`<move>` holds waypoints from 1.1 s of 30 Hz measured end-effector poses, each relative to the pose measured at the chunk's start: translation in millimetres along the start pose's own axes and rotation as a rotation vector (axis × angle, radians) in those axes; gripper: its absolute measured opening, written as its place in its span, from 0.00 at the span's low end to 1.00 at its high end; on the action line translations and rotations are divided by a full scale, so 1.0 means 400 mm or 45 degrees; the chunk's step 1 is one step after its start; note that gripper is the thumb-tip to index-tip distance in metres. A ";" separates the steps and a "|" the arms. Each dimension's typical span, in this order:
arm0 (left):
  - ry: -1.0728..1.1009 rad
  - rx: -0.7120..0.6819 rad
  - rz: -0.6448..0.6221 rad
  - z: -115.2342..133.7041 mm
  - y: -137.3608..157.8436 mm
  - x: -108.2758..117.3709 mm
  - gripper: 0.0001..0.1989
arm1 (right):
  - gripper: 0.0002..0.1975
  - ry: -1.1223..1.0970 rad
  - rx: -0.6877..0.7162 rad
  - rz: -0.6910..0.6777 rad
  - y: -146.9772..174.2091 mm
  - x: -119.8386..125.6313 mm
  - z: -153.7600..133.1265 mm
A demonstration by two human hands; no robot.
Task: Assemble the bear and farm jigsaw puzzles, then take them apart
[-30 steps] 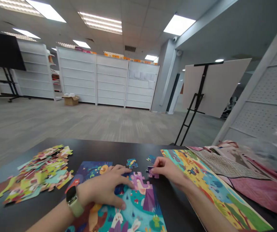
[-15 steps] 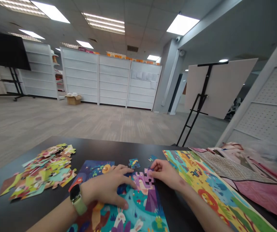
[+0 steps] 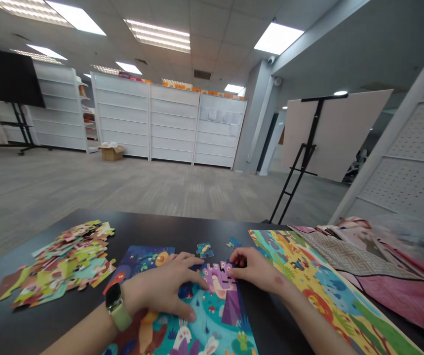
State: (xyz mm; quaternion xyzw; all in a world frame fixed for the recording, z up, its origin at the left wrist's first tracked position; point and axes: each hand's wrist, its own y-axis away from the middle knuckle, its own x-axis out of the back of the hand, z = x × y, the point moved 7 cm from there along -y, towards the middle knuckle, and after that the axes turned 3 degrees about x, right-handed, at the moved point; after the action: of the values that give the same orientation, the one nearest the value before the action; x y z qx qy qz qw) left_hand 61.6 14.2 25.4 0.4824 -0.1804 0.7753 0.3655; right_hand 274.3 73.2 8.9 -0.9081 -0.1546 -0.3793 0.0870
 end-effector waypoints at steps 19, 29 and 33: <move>0.018 -0.012 0.018 0.001 0.000 0.003 0.30 | 0.08 -0.191 0.032 -0.004 -0.008 -0.016 0.001; 0.011 0.006 0.007 0.002 0.000 0.004 0.31 | 0.07 0.417 0.170 0.093 0.007 -0.006 -0.041; 0.006 0.012 0.004 0.002 0.000 0.003 0.30 | 0.14 0.514 0.043 0.364 -0.019 0.042 0.015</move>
State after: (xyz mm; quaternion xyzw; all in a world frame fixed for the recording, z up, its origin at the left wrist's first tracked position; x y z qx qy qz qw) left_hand 61.6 14.2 26.9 0.4821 -0.1768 0.7778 0.3624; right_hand 286.9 85.7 17.1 -0.8249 -0.0102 -0.5344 0.1840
